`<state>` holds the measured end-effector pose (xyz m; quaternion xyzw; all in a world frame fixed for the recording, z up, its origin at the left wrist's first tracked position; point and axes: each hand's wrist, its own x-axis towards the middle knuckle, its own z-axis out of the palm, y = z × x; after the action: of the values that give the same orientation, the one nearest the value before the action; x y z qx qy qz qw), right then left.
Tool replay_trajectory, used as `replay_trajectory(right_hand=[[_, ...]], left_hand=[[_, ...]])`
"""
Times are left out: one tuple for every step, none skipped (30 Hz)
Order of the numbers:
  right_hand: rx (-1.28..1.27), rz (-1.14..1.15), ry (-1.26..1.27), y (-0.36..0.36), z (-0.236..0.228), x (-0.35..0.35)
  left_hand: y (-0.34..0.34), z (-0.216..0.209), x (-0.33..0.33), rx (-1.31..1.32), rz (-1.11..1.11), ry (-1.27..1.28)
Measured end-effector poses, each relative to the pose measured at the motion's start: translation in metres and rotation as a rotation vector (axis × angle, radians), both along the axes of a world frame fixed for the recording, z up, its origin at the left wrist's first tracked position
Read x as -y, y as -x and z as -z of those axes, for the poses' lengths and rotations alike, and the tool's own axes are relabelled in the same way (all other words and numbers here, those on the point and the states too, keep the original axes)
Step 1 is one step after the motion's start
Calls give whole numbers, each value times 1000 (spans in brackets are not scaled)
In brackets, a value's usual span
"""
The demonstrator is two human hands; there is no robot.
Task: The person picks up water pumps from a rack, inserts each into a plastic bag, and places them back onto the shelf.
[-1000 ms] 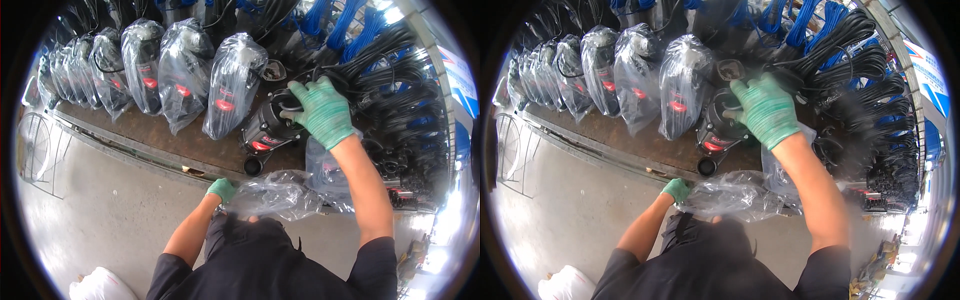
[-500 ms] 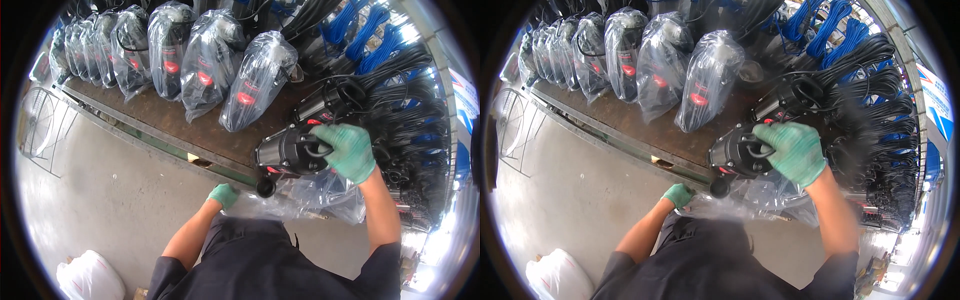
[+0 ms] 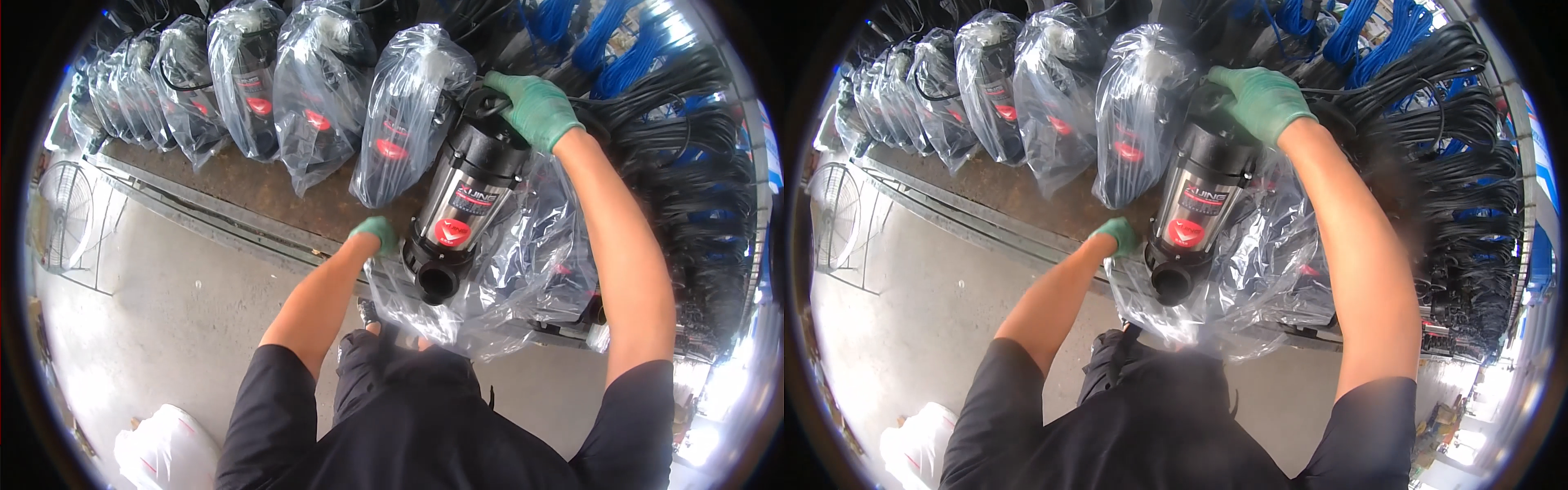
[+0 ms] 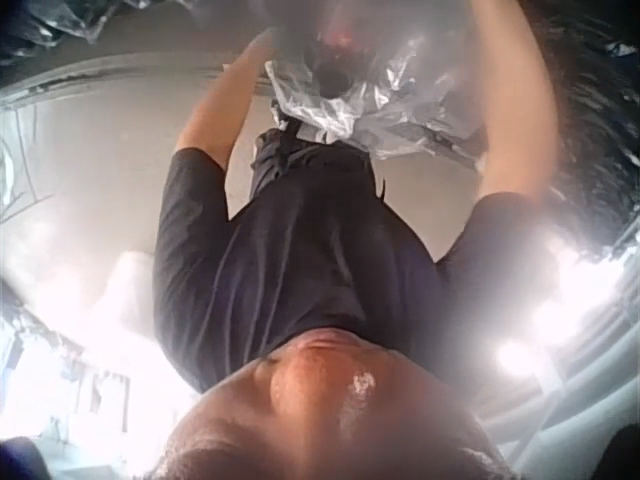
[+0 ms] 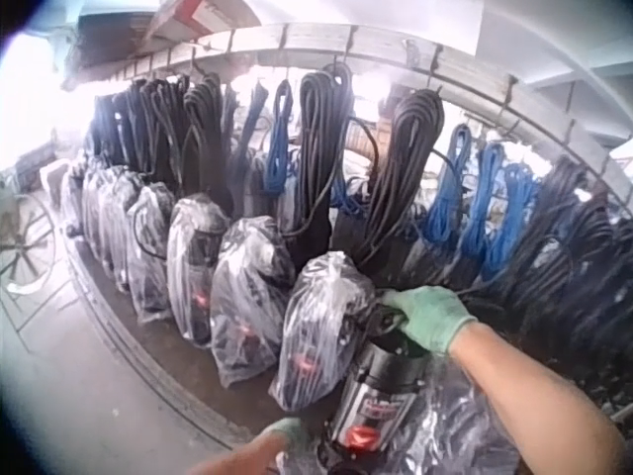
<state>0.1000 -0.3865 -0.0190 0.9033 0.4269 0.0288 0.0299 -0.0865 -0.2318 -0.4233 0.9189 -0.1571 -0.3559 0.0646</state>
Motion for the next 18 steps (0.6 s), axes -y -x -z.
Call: replay_trajectory(right_hand=[[-26, -16, -1, 6, -5, -14], [-50, -34, -1, 18, -13, -25], [-76, -10, 9, 22, -13, -21], [-61, 18, 16, 28, -15, -15], [-93, 28, 6, 38, -18, -12], [-119, 83, 3, 40, -18, 7], [-151, 70, -14, 57, -23, 2], [-111, 7, -37, 77, -28, -2], [-67, -62, -63, 97, -32, -6], [-78, -13, -56, 103, -25, 15], [-38, -7, -66, 110, -21, 33], [-39, -11, -93, 123, -22, 33], [-33, 5, -113, 129, -22, 36], [-45, -2, -131, 128, -21, 36], [-59, -12, -146, 129, -22, 35], [-66, -10, -160, 127, -24, 36], [-101, 28, -134, 119, -28, 31], [-119, 46, -124, 110, -32, 25]], left_hand=[[-7, 26, -20, 51, -54, 46], [-13, 54, -40, 103, -106, 91], [-17, 59, -32, 58, -206, 109], [-26, 51, -20, 17, -301, 123], [-31, 42, -10, -23, -400, 134], [-37, 2, 12, 95, -366, 236], [-30, 7, 3, 80, -300, 172], [-22, 12, -10, 64, -238, 107], [-15, 15, -22, 51, -182, 41], [-17, -31, 5, -66, -356, 216], [-10, -92, 18, -164, -567, 372], [10, -90, 5, -140, -609, 361], [20, -94, 1, -116, -630, 358], [33, -98, 1, -164, -917, 446], [50, -98, 1, -69, -913, 480], [65, -94, 0, 27, -893, 515], [78, -88, -3, 122, -872, 550], [92, -71, -5, 177, -800, 514]])
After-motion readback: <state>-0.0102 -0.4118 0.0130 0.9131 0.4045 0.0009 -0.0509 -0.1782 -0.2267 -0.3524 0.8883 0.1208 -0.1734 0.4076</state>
